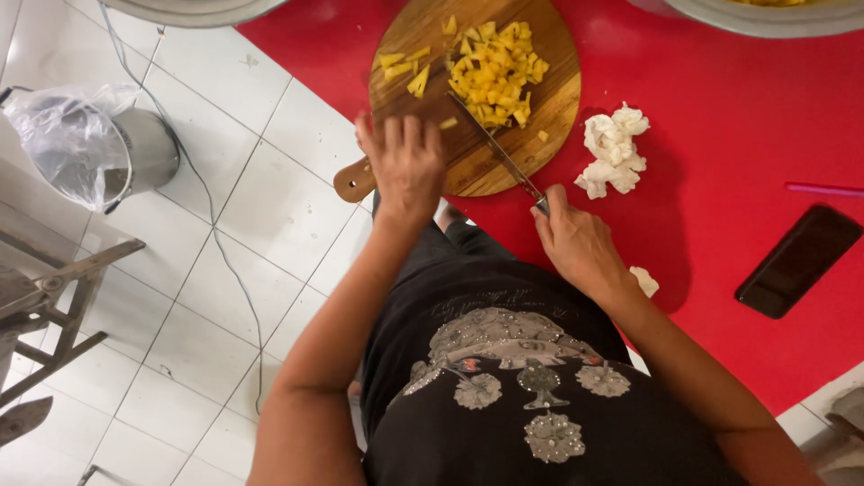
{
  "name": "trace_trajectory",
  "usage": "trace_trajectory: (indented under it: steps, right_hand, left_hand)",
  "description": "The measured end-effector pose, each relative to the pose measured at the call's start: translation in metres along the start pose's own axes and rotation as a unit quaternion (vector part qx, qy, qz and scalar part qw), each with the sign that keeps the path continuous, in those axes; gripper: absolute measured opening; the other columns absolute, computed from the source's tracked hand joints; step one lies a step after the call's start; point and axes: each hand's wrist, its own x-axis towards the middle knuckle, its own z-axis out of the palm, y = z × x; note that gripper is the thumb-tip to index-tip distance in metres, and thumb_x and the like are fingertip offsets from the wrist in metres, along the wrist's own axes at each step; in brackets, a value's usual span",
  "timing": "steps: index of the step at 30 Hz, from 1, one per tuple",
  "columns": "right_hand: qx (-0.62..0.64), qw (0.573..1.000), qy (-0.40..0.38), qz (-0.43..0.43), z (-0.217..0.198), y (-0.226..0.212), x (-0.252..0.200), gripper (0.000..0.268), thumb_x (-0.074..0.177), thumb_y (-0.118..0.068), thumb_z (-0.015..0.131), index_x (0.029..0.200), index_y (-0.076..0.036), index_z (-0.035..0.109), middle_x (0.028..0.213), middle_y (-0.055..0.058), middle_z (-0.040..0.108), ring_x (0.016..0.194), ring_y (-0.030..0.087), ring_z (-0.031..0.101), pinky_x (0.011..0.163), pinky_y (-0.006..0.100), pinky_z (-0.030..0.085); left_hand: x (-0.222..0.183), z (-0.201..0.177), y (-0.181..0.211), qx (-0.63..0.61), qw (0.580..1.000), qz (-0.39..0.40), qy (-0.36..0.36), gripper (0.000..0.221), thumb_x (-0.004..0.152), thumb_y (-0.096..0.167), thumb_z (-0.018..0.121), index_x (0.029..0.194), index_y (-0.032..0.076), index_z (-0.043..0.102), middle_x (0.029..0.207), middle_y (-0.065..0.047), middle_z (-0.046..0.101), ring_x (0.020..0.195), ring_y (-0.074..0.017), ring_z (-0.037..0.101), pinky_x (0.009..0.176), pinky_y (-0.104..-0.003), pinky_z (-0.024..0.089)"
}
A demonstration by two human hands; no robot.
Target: Slicing yellow fruit on a wooden board and transferring it to a large bowl
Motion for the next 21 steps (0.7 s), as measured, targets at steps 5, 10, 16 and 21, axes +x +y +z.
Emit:
trace_trajectory:
  steps: [5,10,16,21]
  right_hand:
    - [-0.008,1.0,0.012,0.001,-0.003,-0.001,-0.003,0.024,0.111,-0.035,0.038,0.112,-0.012,0.041,0.079,0.022,0.068,0.069,0.048,0.071,0.065,0.061,0.058]
    - [-0.065,0.994,0.07,-0.056,0.002,0.002,-0.005,0.024,0.112,-0.036,0.043,0.111,-0.012,0.044,0.077,0.02,0.065,0.067,0.046,0.071,0.061,0.059,0.058]
    - [-0.131,0.989,0.018,-0.061,-0.009,0.006,-0.006,0.024,0.11,-0.035,0.044,0.113,-0.012,0.045,0.08,0.02,0.063,0.063,0.048,0.07,0.062,0.062,0.059]
    - [-0.152,0.986,-0.054,-0.035,-0.014,0.006,0.002,0.024,0.108,-0.033,0.038,0.114,-0.011,0.042,0.084,0.02,0.064,0.07,0.05,0.072,0.066,0.063,0.059]
  left_hand:
    - [-0.026,-0.019,0.025,-0.103,0.991,-0.012,0.085,0.016,0.087,0.016,0.073,0.099,0.005,0.073,0.084,-0.009,0.051,0.079,-0.0288,0.053,0.097,-0.063,0.04]
    - [-0.035,-0.03,0.026,-0.11,0.986,-0.083,0.091,0.027,0.092,0.033,0.078,0.108,0.013,0.074,0.09,-0.004,0.055,0.087,-0.0244,0.053,0.096,-0.057,0.033]
    - [-0.038,-0.02,0.031,-0.138,0.976,-0.133,0.1,0.012,0.093,0.028,0.075,0.097,0.017,0.072,0.085,0.0,0.051,0.086,-0.022,0.053,0.1,-0.053,0.03]
    - [-0.035,-0.016,0.037,-0.149,0.971,-0.162,0.093,0.008,0.091,0.022,0.076,0.088,0.018,0.07,0.083,0.001,0.048,0.088,-0.0221,0.053,0.097,-0.052,0.031]
